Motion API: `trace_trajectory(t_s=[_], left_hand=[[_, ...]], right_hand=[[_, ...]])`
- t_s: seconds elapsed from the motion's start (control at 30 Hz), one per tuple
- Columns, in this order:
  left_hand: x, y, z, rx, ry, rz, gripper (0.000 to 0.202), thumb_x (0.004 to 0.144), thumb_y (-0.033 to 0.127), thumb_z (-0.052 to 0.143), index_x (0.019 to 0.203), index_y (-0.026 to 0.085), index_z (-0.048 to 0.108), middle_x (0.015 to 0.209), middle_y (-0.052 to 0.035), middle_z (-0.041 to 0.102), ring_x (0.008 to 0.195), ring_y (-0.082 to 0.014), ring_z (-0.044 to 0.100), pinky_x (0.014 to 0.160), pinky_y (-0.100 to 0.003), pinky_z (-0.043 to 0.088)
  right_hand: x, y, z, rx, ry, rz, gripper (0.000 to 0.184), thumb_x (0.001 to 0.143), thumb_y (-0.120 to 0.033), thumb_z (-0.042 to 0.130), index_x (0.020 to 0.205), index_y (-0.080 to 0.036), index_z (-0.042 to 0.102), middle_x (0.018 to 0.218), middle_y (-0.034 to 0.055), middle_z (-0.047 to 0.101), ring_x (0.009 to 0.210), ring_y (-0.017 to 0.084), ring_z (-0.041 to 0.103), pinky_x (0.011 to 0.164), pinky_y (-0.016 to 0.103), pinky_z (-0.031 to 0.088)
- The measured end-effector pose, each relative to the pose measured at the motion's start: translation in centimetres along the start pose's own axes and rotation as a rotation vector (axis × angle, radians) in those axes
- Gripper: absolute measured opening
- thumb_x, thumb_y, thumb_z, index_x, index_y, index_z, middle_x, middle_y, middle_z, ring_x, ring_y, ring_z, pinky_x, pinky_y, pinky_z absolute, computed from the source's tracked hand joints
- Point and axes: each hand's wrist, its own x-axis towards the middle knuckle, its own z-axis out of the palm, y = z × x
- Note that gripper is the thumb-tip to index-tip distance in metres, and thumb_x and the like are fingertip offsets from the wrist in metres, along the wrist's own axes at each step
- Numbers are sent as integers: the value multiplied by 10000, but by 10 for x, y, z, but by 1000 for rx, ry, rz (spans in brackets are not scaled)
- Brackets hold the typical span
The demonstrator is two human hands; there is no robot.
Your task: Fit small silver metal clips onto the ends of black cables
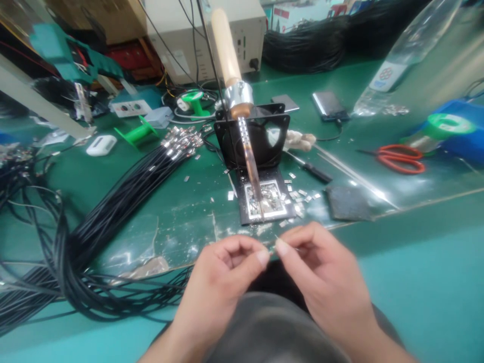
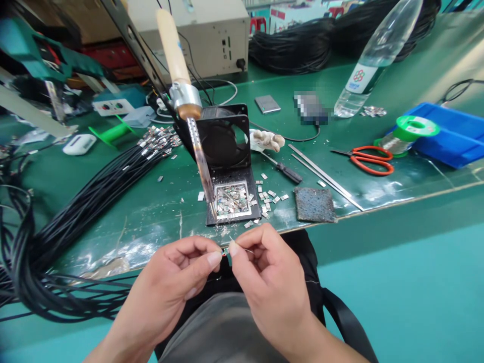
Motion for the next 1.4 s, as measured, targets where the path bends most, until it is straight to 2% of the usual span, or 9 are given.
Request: trace_trajectory(t_s=[0.4, 0.67, 0.93, 1.17, 1.4], left_hand=[[0, -1, -2, 28, -3, 1, 198, 901, 374, 819, 837, 189, 784, 663, 45, 565, 512, -52, 270, 447, -176, 223], [4, 3, -1, 55, -1, 27, 197, 915, 366, 808, 820, 198, 774, 572, 83, 443, 511, -65, 263, 447, -179, 236], [8, 14, -4, 125, 27, 71, 241, 919, 408, 811, 807, 200, 764, 566, 86, 431, 519, -68, 271, 462, -186, 243], [13, 19, -6, 146, 34, 83, 244, 910, 414, 816, 803, 203, 760, 554, 87, 440, 508, -69, 265, 464, -189, 248], [15, 22, -9, 170, 40, 88, 247, 909, 427, 812, 809, 206, 760, 570, 74, 511, 499, -66, 283, 459, -187, 255]], right_hand=[[-1, 0, 0, 15, 0, -9, 133, 961, -233, 701, 831, -255, 678, 800, -23, 753, 648, 111, 686, 580, 183, 559], [3, -3, 1, -6, 12, -8, 137, 954, -264, 703, 821, -254, 672, 803, -22, 756, 657, 120, 687, 583, 196, 553], [14, -9, 3, -50, 45, -5, 125, 928, -282, 721, 810, -247, 701, 768, -24, 742, 634, 112, 670, 541, 186, 527], [22, -17, 5, -40, 31, -21, 138, 908, -268, 718, 781, -224, 690, 733, -6, 735, 597, 113, 661, 501, 182, 529], [27, -22, 6, -34, 21, -25, 136, 899, -257, 713, 771, -217, 688, 712, -4, 731, 577, 110, 660, 482, 175, 532]])
